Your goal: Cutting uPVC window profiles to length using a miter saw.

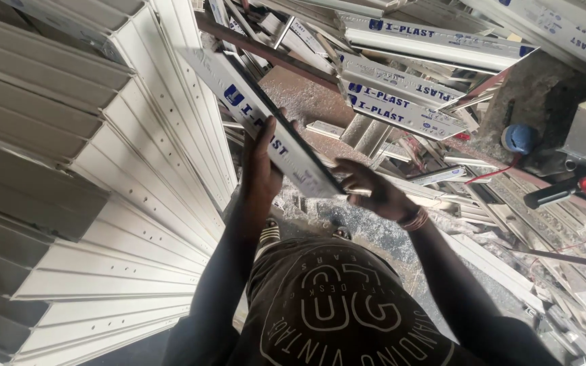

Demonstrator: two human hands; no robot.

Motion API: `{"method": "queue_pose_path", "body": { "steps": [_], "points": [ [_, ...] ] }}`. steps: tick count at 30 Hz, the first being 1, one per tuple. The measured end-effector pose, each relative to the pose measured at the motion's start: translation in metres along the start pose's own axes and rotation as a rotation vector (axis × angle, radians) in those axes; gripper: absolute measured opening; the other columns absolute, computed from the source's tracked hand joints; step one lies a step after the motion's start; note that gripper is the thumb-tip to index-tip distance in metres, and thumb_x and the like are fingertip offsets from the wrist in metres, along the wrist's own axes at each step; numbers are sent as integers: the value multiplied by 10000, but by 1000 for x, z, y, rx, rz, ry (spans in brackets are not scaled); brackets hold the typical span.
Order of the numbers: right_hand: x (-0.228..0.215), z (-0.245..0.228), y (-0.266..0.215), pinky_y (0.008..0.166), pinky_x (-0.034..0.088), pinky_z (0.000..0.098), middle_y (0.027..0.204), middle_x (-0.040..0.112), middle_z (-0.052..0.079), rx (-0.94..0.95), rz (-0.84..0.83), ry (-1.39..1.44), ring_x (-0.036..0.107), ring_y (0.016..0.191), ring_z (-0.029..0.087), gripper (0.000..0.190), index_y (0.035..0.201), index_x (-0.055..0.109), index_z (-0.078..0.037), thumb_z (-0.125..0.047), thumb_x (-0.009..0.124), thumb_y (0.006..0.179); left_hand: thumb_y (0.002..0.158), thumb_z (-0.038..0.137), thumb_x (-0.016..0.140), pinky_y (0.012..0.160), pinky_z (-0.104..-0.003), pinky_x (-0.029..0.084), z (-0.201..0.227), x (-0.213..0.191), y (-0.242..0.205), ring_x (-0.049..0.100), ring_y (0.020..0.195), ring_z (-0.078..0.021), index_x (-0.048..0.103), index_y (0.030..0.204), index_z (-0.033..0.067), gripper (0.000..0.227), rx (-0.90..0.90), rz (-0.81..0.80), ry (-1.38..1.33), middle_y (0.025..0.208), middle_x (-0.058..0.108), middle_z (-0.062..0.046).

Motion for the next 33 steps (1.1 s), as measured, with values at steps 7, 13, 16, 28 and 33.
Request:
{"method": "queue_pose_path", "body": {
  "steps": [7,13,16,28,33],
  "points": [
    [35,25,-37,1082,554,515,1451,558,191,-178,421,999,562,1341,353,619,1474,445,9,-238,712,973,910,391,825,1089,-469,490,-90,-23,-7,551,1182,-289,532,1275,-30,630,-271,-35,-340,1203,617,-193],
    [-19,15,-56,890,505,411,1183,637,175,-108,977,981,567,1032,263,563,1512,464,-19,-313,602,1052,819,402,844,881,-372,550,-127,11,-60,584,1068,-242,529,1227,57,620,-722,5,-179,1129,607,-85],
    [-46,23,-62,874,493,341,1204,680,166,-224,1127,892,593,996,196,579,1499,520,66,-364,578,1116,819,458,792,801,-341,557,-111,38,-83,601,976,-211,539,1245,76,626,-953,-167,-133,1122,631,-88],
    [-48,-73,-104,802,564,266,1125,706,134,-494,1115,-58,675,928,152,638,1305,613,33,-283,908,835,904,441,773,863,-356,555,-119,49,-92,598,1027,-240,455,1443,2,764,-808,-291,315,1232,578,-141],
    [-55,-74,-116,790,644,259,1166,664,117,-582,1029,-36,731,1004,180,654,1293,542,-20,-290,912,824,856,384,823,1050,-459,514,-106,92,-92,574,1336,-340,434,1524,39,846,-25,-626,886,1531,545,-219]
  ]
}}
Point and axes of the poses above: each hand's wrist, its own y-axis towards the middle knuckle, its own x-axis out of the palm, z = x × y, the point moved 1 cm from there along y, towards the middle knuckle
